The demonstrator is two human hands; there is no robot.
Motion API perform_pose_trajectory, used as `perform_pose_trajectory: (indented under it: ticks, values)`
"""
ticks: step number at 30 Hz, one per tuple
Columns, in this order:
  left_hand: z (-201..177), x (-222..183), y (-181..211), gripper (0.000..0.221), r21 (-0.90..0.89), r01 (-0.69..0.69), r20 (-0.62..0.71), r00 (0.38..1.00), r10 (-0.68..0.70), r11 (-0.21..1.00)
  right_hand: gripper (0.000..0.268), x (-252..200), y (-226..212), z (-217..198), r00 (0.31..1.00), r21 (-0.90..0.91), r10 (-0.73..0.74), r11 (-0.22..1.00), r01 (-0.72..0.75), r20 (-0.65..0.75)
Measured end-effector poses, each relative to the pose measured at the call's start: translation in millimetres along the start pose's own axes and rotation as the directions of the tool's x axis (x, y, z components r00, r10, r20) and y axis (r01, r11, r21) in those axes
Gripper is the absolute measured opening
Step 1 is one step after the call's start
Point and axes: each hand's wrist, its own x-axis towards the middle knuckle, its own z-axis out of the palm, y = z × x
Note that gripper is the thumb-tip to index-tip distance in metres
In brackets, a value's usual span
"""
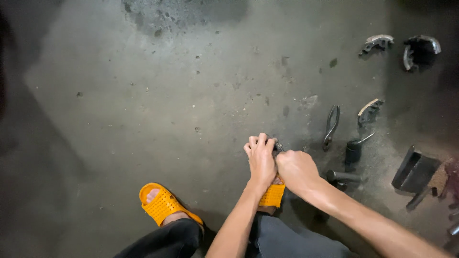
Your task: Assembling motorcycle clutch shoes by attaching springs using a screwdriver while sitting on the floor
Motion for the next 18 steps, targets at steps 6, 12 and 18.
perform_pose_trajectory:
  ticks: [6, 12, 18]
  values:
    - [29.6, 6.7, -60.0, 0.012, 0.242, -0.132, 0.082, 0.990, 0.116, 0.961, 0.015, 49.5, -23.1, -39.9, 0.980, -0.308, -0.194, 0.936, 0.171, -0.047]
    - [33.7, 11.7, -60.8, 0.032, 0.419, -0.193, 0.100, 0.981, 0.166, 0.887, 0.018, 30.6, 38.2, -39.2, 1.000, -0.122, -0.012, 0.992, 0.013, 0.005]
    - [19.7, 26.3, -79.3, 0.035, 0.334, -0.296, 0.220, 0.948, 0.232, 0.895, 0.026, -46.2, 52.3, -13.5, 0.940, 0.400, 0.342, 0.862, -0.312, -0.003]
